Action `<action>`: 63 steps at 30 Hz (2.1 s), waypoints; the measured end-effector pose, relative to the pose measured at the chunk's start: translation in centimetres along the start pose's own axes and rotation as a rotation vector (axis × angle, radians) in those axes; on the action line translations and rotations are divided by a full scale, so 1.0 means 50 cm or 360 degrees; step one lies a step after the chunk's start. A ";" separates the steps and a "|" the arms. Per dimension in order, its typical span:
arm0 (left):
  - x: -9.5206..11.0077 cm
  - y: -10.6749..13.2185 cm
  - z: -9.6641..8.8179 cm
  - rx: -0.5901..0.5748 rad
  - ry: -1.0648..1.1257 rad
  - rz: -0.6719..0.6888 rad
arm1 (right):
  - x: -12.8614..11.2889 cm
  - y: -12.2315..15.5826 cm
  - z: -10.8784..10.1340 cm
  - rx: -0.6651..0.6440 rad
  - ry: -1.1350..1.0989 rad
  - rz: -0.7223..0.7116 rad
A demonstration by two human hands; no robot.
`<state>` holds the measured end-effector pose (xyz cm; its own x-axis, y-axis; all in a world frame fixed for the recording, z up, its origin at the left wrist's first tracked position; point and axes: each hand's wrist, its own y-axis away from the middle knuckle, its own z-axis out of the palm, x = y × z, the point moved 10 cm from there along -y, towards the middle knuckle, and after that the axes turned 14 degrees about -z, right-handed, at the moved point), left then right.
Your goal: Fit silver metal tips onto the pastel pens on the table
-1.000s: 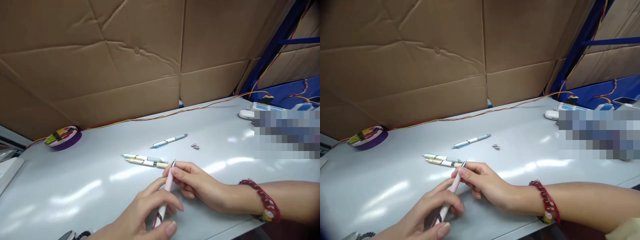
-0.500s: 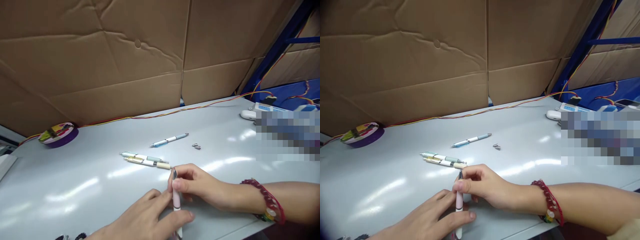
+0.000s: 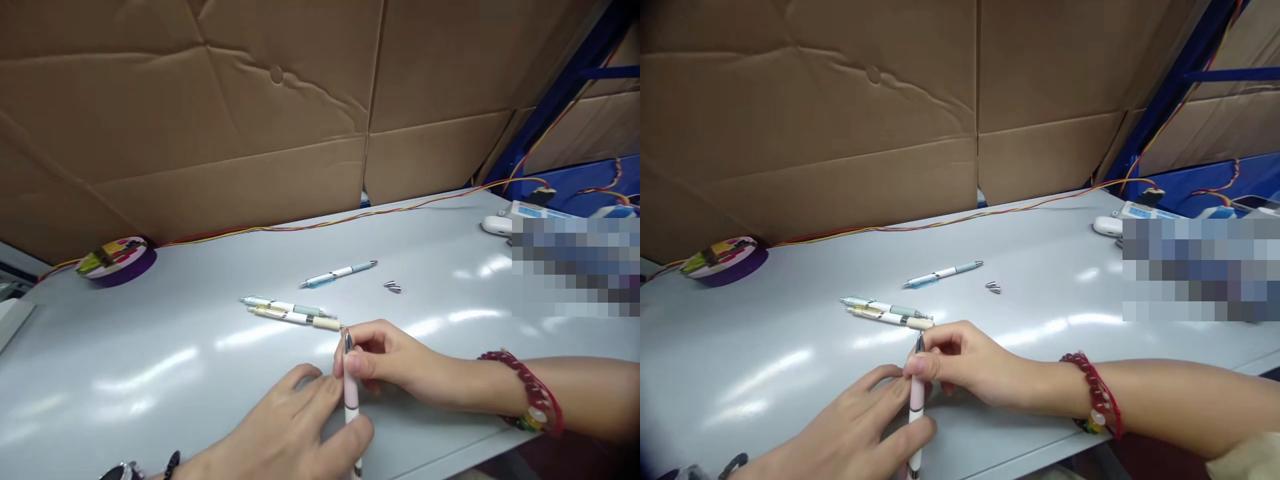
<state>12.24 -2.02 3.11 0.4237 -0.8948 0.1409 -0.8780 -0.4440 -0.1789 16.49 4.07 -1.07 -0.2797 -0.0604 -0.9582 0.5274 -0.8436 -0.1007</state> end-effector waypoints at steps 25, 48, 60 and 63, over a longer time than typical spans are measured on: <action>0.001 -0.002 -0.012 0.0069 0.0088 0.0078 | 0.001 0.001 0.003 -0.0036 0.0049 0.0057; 0.000 0.005 -0.008 0.0075 0.0059 0.0094 | 0.004 0.002 0.001 -0.0037 0.0035 0.0050; 0.001 0.009 0.006 0.0043 0.0028 0.0139 | 0.010 0.005 -0.004 -0.0025 0.0103 0.0080; 0.000 0.014 0.020 -0.0033 0.0040 0.0186 | 0.011 0.006 -0.004 -0.0010 0.0109 0.0084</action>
<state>11.85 -2.38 2.00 0.3127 -0.9387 0.1448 -0.9256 -0.3354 -0.1754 16.67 3.89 -1.69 -0.1959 -0.0676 -0.9783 0.5451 -0.8368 -0.0513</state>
